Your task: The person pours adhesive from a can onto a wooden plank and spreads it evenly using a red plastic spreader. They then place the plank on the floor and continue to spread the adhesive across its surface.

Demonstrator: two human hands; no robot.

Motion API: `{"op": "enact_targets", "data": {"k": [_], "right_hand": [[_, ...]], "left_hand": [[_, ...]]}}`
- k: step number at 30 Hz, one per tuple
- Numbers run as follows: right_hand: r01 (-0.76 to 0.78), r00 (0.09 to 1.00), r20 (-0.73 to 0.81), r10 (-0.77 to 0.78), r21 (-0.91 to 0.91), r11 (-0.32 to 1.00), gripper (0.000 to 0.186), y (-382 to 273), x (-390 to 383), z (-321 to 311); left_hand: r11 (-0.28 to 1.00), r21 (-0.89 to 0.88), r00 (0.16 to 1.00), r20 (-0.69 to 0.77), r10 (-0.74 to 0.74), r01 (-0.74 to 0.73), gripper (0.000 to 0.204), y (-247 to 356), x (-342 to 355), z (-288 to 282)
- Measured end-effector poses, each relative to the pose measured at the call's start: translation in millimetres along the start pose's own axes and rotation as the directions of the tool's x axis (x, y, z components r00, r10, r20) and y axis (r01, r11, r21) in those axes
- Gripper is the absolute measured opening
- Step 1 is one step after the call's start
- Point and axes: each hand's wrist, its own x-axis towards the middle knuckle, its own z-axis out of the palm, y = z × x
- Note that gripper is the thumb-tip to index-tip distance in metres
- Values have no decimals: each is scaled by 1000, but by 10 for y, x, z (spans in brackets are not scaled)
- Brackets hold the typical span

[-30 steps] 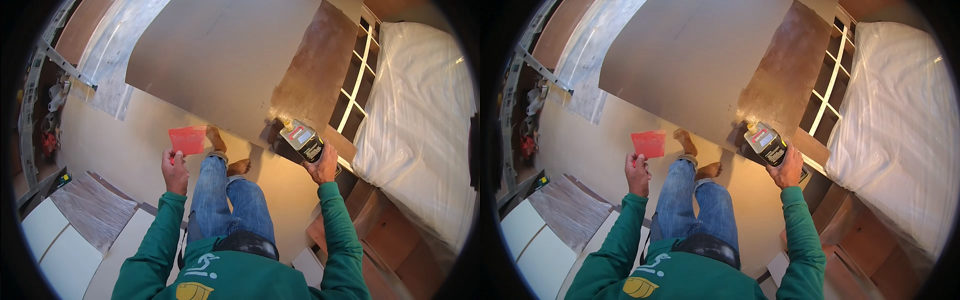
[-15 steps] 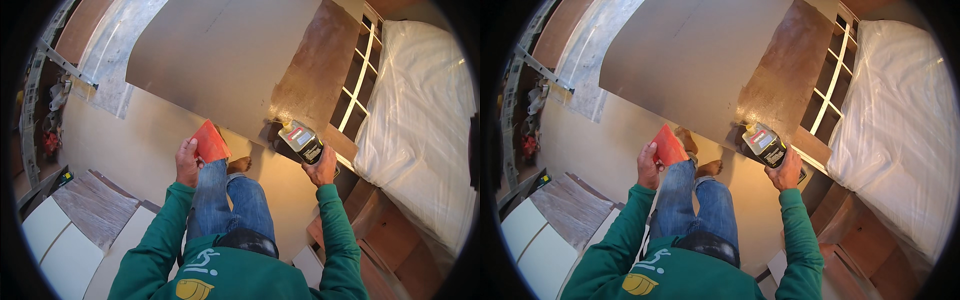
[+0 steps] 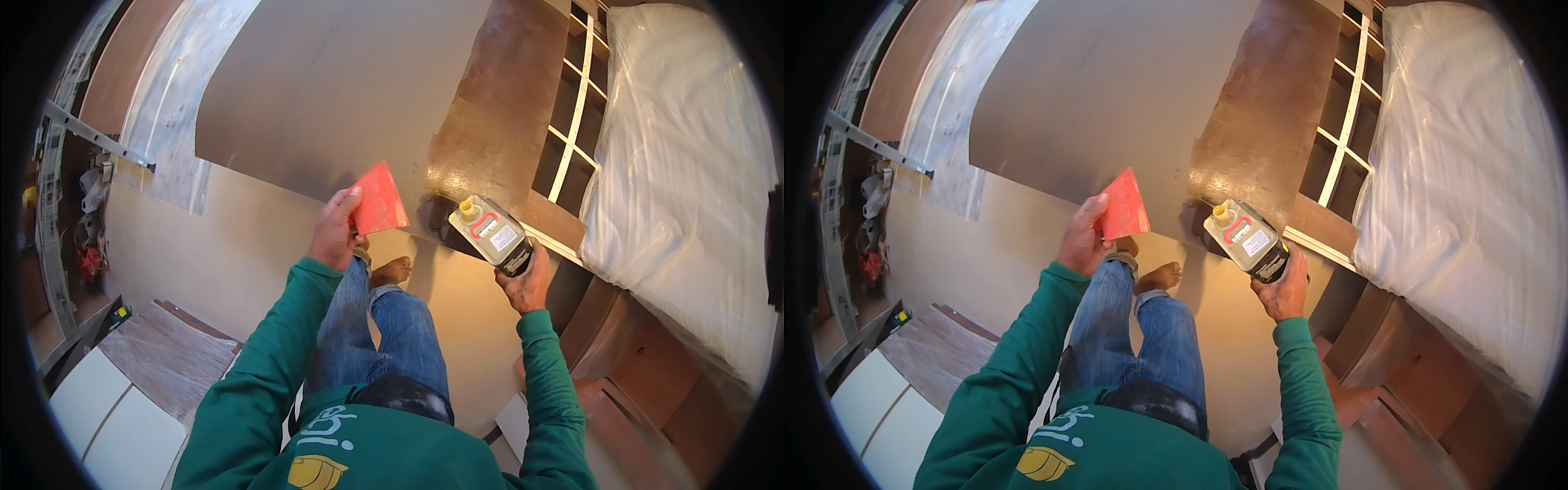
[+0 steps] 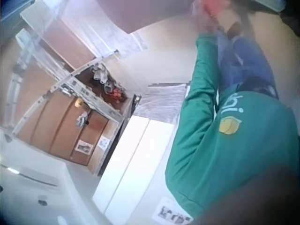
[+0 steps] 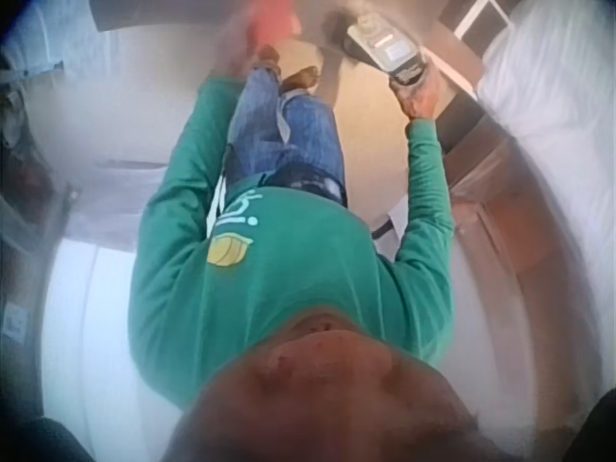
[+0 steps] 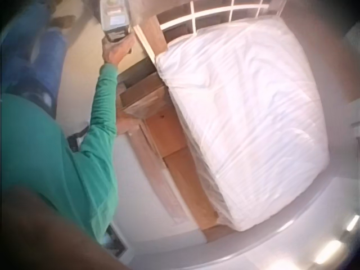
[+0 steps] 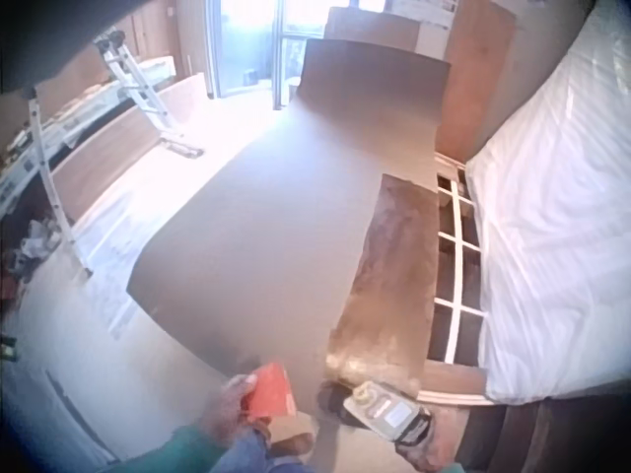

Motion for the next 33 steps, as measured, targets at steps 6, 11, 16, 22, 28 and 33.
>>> {"op": "enact_targets", "data": {"k": [6, 11, 16, 22, 28, 33], "right_hand": [[-150, 988, 15, 151, 232, 961, 88, 101, -238, 30], [5, 1000, 2, -6, 123, 992, 89, 89, -266, -53], [65, 997, -39, -63, 40, 997, 88, 66, -234, -190], [48, 994, -95, -45, 31, 998, 80, -134, -103, -321], [-254, 924, -174, 341, 388, 886, 79, -537, 455, -341], [-187, 928, -158, 338, 587, 788, 85, -1086, 1370, 154]], "left_hand": [[923, 11, 898, 228, -377, 385, 18, -221, 466, 363], [837, 189, 812, 206, -546, 514, 16, -256, 814, 643], [848, 306, 867, 119, -485, 432, 20, -510, 842, 752], [748, 592, 935, -29, -352, 300, 31, -736, 870, 389], [705, 708, 999, -18, -45, 44, 33, -580, 1053, -397], [600, 792, 993, -87, -80, 117, 32, -630, 1100, -740]]}}
